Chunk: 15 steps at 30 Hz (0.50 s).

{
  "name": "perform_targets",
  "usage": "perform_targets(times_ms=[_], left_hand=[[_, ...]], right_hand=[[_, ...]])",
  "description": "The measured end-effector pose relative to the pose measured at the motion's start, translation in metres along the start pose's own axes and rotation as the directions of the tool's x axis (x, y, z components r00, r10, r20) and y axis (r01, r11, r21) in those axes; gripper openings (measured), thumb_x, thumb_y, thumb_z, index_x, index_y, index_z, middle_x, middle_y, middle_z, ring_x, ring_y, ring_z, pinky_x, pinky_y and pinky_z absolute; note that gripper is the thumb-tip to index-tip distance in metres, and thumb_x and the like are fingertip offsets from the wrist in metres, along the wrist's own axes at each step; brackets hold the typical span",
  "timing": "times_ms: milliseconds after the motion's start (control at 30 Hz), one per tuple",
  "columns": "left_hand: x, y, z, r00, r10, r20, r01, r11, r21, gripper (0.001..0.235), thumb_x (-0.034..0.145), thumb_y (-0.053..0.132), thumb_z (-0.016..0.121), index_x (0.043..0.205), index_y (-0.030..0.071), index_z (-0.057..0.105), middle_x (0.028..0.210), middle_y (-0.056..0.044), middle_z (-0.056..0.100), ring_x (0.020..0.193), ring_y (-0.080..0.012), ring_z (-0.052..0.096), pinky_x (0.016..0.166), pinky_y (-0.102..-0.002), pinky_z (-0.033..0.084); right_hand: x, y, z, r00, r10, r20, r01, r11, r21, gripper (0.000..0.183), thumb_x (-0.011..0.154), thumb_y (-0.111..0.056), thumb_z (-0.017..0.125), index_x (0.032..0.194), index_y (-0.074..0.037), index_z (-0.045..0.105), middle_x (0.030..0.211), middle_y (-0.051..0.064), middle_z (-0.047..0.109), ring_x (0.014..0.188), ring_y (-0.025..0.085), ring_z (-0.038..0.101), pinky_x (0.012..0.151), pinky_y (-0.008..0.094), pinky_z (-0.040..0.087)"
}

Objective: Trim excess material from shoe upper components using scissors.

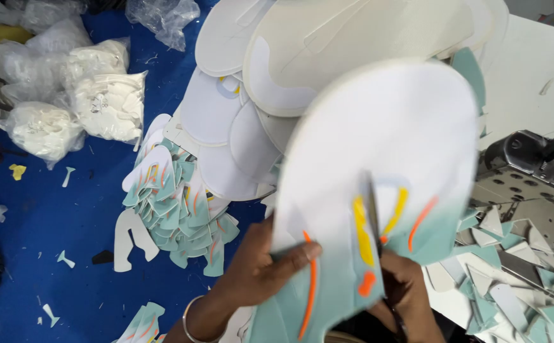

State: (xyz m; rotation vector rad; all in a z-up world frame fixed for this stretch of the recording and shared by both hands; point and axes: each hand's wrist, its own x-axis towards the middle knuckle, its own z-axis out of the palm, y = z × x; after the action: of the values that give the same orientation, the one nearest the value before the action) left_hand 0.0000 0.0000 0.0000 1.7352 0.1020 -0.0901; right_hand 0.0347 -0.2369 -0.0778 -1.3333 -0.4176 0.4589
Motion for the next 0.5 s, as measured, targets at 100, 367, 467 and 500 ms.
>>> perform_targets(times_ms=[100,367,467,500], left_hand=[[-0.009,-0.007,0.004,0.996,-0.071,0.061,0.065,0.994,0.092,0.044,0.094,0.021,0.07,0.129,-0.001,0.058,0.095,-0.006,0.076,0.084,-0.0107,0.071,0.075,-0.03,0.057],[-0.012,-0.043,0.002,0.995,-0.089,-0.039,0.075,0.96,-0.271,0.041,0.093,0.021,0.075,0.125,0.001,0.061,0.107,-0.007,0.07,0.097,-0.0084,0.062,0.084,-0.03,0.053],[0.024,-0.02,-0.038,0.996,-0.013,0.086,0.028,0.984,-0.177,0.048,0.088,0.019,0.077,0.128,-0.001,0.062,0.11,-0.007,0.072,0.097,-0.0122,0.067,0.084,-0.032,0.057],[0.032,-0.002,-0.042,0.997,-0.009,0.071,0.022,0.984,-0.179,0.048,0.088,0.019,0.077,0.128,-0.001,0.062,0.11,-0.007,0.072,0.097,-0.0122,0.067,0.084,-0.032,0.057]], right_hand=[[-0.003,0.015,-0.01,0.972,0.233,-0.03,-0.229,0.967,0.112,0.045,0.073,0.0,0.075,0.117,0.006,0.068,0.109,0.013,0.075,0.098,0.017,0.069,0.088,0.034,0.054],[0.0,0.023,-0.016,0.994,0.108,0.006,-0.108,0.994,-0.012,0.029,0.075,0.0,0.077,0.102,0.01,0.072,0.089,0.013,0.073,0.082,0.014,0.063,0.073,0.03,0.05],[-0.028,0.077,-0.056,0.991,0.103,0.085,-0.086,0.978,-0.189,0.027,0.082,0.001,0.088,0.092,0.007,0.063,0.082,0.011,0.052,0.079,0.015,0.045,0.07,0.032,0.038],[-0.018,0.056,-0.049,0.99,0.101,0.1,-0.081,0.978,-0.194,0.027,0.082,0.001,0.088,0.092,0.007,0.063,0.082,0.011,0.052,0.079,0.015,0.045,0.07,0.032,0.038]])
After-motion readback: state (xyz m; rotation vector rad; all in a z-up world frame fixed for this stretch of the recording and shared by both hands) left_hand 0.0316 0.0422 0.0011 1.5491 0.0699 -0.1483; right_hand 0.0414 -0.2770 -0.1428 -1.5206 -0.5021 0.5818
